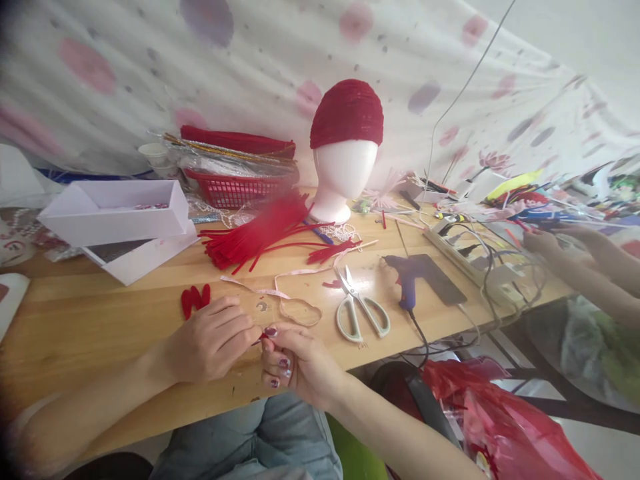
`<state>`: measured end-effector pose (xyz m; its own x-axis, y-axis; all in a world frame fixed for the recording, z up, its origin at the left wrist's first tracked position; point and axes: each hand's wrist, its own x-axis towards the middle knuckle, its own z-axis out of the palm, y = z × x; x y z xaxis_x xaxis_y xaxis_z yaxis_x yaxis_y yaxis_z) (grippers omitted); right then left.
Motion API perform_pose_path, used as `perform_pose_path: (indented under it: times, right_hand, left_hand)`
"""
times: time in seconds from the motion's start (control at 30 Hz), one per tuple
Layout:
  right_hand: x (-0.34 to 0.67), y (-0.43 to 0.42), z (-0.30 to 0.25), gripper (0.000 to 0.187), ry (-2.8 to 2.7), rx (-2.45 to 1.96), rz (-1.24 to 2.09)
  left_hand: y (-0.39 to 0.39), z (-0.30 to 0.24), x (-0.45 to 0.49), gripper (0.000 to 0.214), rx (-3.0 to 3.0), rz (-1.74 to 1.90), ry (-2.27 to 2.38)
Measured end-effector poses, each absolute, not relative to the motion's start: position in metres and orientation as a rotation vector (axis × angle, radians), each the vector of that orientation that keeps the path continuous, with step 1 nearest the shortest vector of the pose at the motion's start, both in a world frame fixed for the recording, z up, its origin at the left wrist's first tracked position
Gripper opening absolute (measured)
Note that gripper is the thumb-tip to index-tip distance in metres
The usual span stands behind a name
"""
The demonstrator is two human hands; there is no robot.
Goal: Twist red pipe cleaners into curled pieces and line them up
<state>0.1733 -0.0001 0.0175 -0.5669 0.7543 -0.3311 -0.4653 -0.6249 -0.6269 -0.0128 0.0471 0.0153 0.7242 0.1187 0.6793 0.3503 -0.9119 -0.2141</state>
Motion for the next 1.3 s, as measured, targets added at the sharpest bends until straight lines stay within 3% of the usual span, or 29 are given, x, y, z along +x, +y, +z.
perform_pose_path:
  times: [0.2,0.43,0.53,0.67,0.87,1.07,1.3]
  right_hand:
    - [0.185,-0.003,0.026,0.036,-1.445,-1.047,1.633]
    - [0.181,0.001,0.013,0.026,-0.835,-0.697,2.324]
    - [0.180,0.000,0.016,0.014,-0.579,-0.605,2.428]
    - [0.178,-0.006,0.021,0.013,-0.414,-0.647,2.398]
    - [0.172,-0.006,0.015,0.009,-0.723,-0.946,2.058]
    - [0.185,-0.001,0.026,0.018,-1.783,-1.184,1.396]
    - [0.193,-0.002,0.027,0.019,-2.427,-0.868,0.556]
  left_hand:
    - [0.044,0.019,-0.013,0.023,-2.665,-1.049,-0.356]
    - [0.047,0.018,-0.014,0.026,-2.621,-1.018,-0.300]
    - [0.047,0.018,-0.015,0.025,-2.603,-1.011,-0.302]
    - [0.045,0.017,-0.015,0.021,-2.617,-0.980,-0.277]
    - [0.042,0.013,-0.011,0.021,-2.698,-0.983,-0.258]
    - [0.034,0.008,-0.005,0.022,-2.981,-0.998,-0.461]
    - [0.023,0.027,0.001,0.023,-3.541,-0.964,-1.231]
